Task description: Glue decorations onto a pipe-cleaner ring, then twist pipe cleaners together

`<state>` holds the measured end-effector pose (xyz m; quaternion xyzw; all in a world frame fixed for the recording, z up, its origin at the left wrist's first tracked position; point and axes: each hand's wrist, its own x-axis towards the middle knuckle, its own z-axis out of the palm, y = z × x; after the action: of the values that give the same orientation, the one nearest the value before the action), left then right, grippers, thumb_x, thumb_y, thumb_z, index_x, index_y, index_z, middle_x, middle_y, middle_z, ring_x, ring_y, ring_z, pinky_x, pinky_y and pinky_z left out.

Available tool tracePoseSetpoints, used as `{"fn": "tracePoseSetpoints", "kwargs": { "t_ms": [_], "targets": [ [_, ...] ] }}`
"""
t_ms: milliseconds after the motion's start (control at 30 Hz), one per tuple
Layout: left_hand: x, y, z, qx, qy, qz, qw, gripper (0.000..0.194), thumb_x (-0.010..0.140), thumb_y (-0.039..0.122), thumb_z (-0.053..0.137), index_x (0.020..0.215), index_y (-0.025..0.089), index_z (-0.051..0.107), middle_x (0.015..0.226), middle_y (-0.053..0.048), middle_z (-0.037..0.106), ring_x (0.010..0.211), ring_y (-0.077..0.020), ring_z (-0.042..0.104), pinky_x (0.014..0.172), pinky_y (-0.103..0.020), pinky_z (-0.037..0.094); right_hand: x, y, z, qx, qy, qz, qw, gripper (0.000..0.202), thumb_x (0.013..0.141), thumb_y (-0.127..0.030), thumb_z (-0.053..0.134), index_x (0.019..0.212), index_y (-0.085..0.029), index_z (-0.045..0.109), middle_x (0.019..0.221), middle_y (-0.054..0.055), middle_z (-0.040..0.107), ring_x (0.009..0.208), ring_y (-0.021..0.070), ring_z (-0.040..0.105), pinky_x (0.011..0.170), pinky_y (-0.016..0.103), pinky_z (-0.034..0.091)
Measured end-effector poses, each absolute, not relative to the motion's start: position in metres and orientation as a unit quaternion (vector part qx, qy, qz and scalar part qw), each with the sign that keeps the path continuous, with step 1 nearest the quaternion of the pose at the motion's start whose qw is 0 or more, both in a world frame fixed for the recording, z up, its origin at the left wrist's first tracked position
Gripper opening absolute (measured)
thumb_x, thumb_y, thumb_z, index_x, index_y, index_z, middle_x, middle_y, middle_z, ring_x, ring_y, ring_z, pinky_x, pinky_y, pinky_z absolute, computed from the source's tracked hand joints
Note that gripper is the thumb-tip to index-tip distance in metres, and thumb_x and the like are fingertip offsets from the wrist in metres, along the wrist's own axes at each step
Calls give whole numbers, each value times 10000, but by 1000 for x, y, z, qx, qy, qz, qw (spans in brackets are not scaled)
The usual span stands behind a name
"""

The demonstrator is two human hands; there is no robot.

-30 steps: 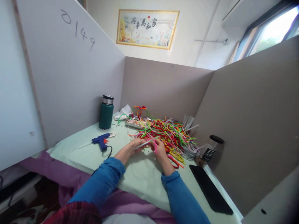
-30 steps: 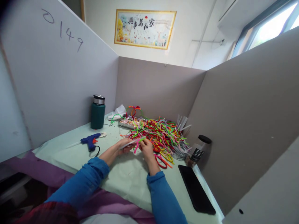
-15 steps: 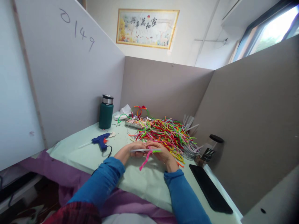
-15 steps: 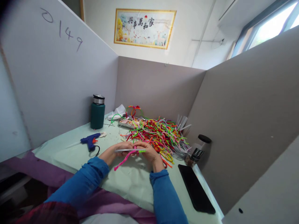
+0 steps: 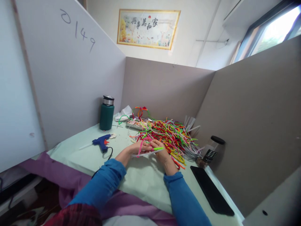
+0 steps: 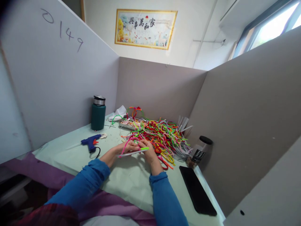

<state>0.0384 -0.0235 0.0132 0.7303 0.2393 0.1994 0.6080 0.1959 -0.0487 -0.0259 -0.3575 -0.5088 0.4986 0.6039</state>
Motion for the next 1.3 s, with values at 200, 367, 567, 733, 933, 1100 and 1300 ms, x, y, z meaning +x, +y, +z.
{"fn": "tracePoseSetpoints", "kwargs": {
  "t_ms": [200,367,567,733,933,1100,1300],
  "targets": [
    [44,-19,3,784,234,234,525,440,624,540,673,557,128,533,452,47,381,441,-63,307,446,-227,207,196,-42,-30,-376,-478,453,652,202,648,-322,688,757,-190,582,546,-45,554,421,86,457,413,207,354],
    [46,-15,-4,820,226,223,476,419,688,527,614,659,110,619,519,25,465,467,-69,343,465,-222,239,200,-41,-29,-398,-477,431,654,223,643,-333,695,793,-185,626,522,-49,545,381,78,411,380,215,332],
    [44,-20,2,833,218,210,463,407,713,510,593,624,114,614,476,36,438,457,-67,334,467,-219,247,205,-41,-30,-375,-505,462,625,311,624,-361,740,868,-193,644,581,-45,569,434,83,449,415,215,361],
    [51,-13,-9,822,221,260,455,304,684,426,635,669,125,601,550,14,548,508,-86,454,503,-204,316,204,-38,-32,-383,-478,442,655,297,627,-384,737,806,-185,607,517,-59,535,428,79,440,424,204,346],
    [55,-8,-18,801,220,327,451,409,689,417,673,954,144,524,536,29,578,478,-95,513,484,-185,343,202,-38,-30,-398,-452,425,676,340,590,-399,757,742,-189,538,521,-62,536,411,75,435,407,202,334],
    [52,-10,-13,806,197,361,425,430,706,433,670,989,136,543,536,48,538,463,-72,465,465,-180,312,198,-38,-30,-415,-446,423,671,362,576,-408,767,717,-179,526,514,-74,497,388,54,400,378,189,299],
    [56,-10,-12,751,197,414,475,382,683,444,675,850,104,622,558,22,537,491,-71,448,475,-195,325,196,-42,-29,-397,-457,433,668,340,600,-412,744,672,-182,504,472,-85,464,363,45,385,366,178,265]
  ]
}}
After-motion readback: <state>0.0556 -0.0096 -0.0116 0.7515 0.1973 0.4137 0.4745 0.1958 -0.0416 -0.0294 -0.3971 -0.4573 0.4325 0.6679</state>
